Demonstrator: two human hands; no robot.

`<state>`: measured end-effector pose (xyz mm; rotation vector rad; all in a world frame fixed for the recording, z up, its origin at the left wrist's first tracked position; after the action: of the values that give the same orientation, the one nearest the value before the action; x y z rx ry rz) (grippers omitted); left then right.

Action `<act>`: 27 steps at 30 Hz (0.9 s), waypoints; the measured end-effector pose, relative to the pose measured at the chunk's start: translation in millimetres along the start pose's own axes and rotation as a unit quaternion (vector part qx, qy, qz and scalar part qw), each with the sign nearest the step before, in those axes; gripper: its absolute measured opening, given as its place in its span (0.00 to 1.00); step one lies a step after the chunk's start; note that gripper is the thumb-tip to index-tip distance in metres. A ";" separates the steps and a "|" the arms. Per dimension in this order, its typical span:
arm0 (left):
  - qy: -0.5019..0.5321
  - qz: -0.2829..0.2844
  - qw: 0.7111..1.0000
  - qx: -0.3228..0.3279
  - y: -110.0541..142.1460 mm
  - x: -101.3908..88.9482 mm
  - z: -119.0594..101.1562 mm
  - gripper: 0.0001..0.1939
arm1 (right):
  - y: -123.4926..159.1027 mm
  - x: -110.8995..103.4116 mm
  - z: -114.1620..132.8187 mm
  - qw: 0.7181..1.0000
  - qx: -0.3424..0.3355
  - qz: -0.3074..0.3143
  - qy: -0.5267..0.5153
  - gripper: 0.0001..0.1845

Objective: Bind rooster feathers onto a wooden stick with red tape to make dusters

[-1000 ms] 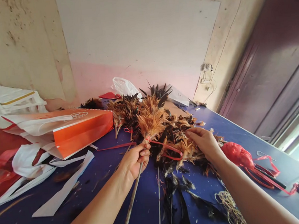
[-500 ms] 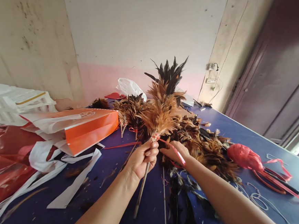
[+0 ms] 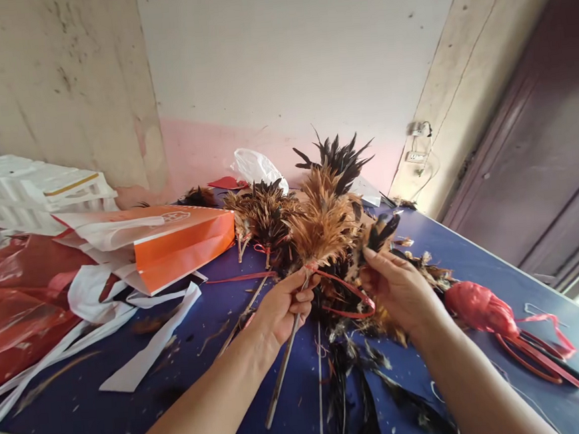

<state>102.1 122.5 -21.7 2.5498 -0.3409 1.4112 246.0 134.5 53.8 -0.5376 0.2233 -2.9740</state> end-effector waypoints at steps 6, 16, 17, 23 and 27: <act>-0.014 0.008 1.000 -0.025 2.7 5.4 10.2 0.07 | 14.8 43.9 -32.8 0.997 0.027 0.068 -0.011 0.12; -0.081 0.042 0.996 -0.004 4.3 14.4 10.5 0.06 | 1.8 24.3 -56.5 0.999 0.043 0.013 0.028 0.18; -0.086 0.045 0.995 -0.003 4.1 14.8 10.9 0.06 | 2.7 23.6 -56.8 0.998 0.046 0.007 0.030 0.18; -0.109 0.056 0.992 0.011 1.0 13.5 12.9 0.08 | 9.0 23.7 -47.6 0.997 0.024 -0.021 0.067 0.18; -0.107 0.047 0.993 0.022 -0.7 10.3 11.1 0.08 | 11.0 22.4 -35.6 0.993 -0.037 -0.033 0.103 0.18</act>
<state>116.6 119.0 -18.8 2.7619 -0.4748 1.1885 213.4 125.1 26.7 -0.2472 0.3424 -3.0957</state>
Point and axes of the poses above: each hand's wrist, its own y-axis away from the middle knuckle, its own x-axis out of the palm, z = x × y, the point moved 10 cm from there along -y, towards the middle knuckle, and after that the axes turned 4 degrees about -y, right-handed, at the moved point
